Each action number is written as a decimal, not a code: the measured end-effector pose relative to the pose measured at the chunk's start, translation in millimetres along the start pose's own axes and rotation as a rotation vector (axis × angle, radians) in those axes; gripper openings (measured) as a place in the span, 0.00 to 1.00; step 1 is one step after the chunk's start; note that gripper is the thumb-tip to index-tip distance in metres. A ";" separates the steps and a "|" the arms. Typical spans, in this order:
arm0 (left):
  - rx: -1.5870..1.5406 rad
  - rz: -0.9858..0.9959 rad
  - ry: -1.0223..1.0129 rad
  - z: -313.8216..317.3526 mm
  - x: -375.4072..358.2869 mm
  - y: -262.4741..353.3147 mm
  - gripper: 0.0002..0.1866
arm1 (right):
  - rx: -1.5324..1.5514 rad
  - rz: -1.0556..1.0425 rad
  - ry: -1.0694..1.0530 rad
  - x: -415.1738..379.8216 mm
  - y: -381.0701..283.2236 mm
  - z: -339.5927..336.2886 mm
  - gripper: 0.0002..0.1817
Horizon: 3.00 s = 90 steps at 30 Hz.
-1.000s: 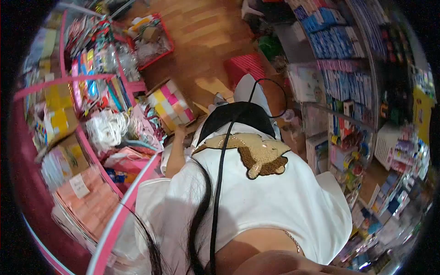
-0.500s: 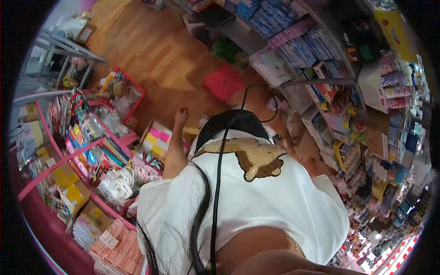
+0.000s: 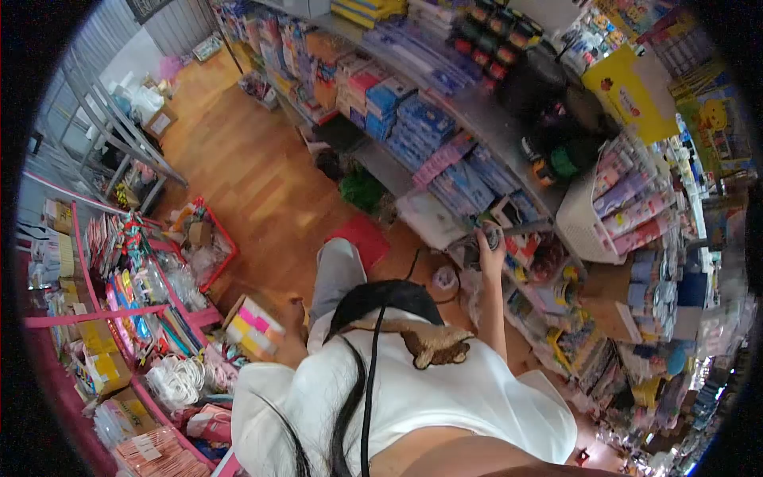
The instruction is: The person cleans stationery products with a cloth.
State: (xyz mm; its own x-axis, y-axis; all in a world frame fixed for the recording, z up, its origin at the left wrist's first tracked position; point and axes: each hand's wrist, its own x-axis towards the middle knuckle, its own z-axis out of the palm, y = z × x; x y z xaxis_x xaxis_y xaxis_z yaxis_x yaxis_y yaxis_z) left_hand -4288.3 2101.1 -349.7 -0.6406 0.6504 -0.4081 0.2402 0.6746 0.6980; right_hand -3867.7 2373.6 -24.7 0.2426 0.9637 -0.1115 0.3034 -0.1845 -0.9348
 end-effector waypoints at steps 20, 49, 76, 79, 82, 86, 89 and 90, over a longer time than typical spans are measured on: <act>-0.415 0.228 -0.087 26.6 139.3 275.6 0.08 | -0.553 -0.698 0.020 162.9 -157.3 63.7 0.19; -0.615 0.783 -1.011 -132.5 17.9 820.3 0.08 | -0.858 -0.421 0.011 168.5 -169.4 63.1 0.24; -0.149 1.678 -0.652 -65.6 -66.0 867.0 0.39 | 1.082 -0.037 -0.211 111.9 -400.7 23.1 0.41; -0.252 1.701 -0.627 -64.1 -58.2 866.3 0.29 | 1.220 -0.025 -0.305 112.0 -403.2 26.8 0.41; -0.359 1.719 -0.523 -59.9 -46.5 861.6 0.12 | 1.215 -0.028 -0.418 116.6 -412.3 28.3 0.41; -0.558 1.620 -0.572 -54.8 -38.4 858.8 0.09 | 0.997 -0.110 -0.260 118.7 -403.4 50.0 0.38; -0.687 1.455 -0.600 -66.5 -36.2 864.0 0.08 | 0.106 -0.571 -0.019 137.3 -403.4 20.7 0.33; -0.683 1.457 -0.552 -70.8 -31.0 867.1 0.07 | 0.097 -0.500 0.156 144.0 -408.0 6.1 0.31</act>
State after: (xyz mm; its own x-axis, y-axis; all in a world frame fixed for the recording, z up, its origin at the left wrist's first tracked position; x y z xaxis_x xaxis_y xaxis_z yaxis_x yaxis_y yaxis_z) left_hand -4111.8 2641.2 309.8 0.1568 0.6828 0.7136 -0.0725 -0.7126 0.6978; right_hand -3962.1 2588.8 338.6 0.2261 0.8879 0.4006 0.3324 0.3162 -0.8886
